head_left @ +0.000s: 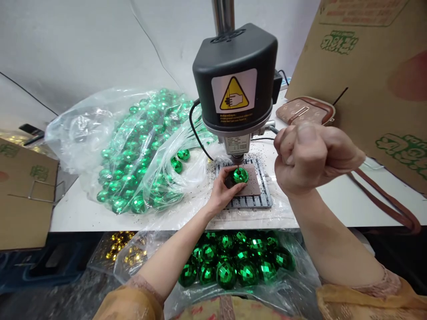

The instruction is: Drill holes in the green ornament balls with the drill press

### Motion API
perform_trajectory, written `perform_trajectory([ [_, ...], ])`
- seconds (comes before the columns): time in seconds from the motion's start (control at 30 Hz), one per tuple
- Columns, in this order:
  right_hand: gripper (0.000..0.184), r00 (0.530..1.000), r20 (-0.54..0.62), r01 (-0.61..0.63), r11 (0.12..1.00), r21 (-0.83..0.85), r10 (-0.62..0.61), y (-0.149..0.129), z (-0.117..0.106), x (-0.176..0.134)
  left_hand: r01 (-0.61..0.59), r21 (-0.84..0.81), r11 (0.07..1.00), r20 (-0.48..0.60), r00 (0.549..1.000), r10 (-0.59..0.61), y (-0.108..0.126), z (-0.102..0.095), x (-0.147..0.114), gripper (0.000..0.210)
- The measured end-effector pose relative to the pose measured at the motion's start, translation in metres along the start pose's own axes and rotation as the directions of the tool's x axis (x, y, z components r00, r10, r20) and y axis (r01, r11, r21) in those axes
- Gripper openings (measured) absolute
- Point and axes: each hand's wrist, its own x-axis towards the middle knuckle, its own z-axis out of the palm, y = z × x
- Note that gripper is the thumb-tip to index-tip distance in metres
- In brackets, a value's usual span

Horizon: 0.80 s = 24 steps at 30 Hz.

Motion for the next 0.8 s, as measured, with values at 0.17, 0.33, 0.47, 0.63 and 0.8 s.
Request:
perform_trajectory([
  [0.17,0.047,0.998,0.061,0.012,1.0,-0.002,-0.012,0.003,-0.009,-0.007,0.004,-0.021,1.0,0.0,1.0,-0.004,0.0,0.0,0.0,0.057],
  [0.33,0.046,0.992,0.109,0.057,0.995,0.079,-0.066,0.006,-0.014,-0.008,0.018,-0.036,0.999,-0.007,1.0,-0.018,0.0,0.001,-0.001,0.058],
  [0.47,0.044,0.985,0.143,0.079,0.991,0.111,-0.094,0.009,-0.016,-0.009,0.025,-0.026,0.999,-0.008,1.0,-0.025,0.001,0.001,-0.001,0.058],
  [0.63,0.046,0.98,0.127,0.141,0.983,0.121,-0.156,0.014,-0.02,-0.019,0.027,-0.026,0.999,-0.018,0.999,-0.027,0.0,0.001,-0.002,0.058],
  [0.8,0.049,0.999,0.001,0.043,0.997,0.065,-0.043,0.005,-0.003,0.001,0.031,0.003,1.0,-0.029,0.999,-0.031,0.003,0.003,0.0,0.058],
])
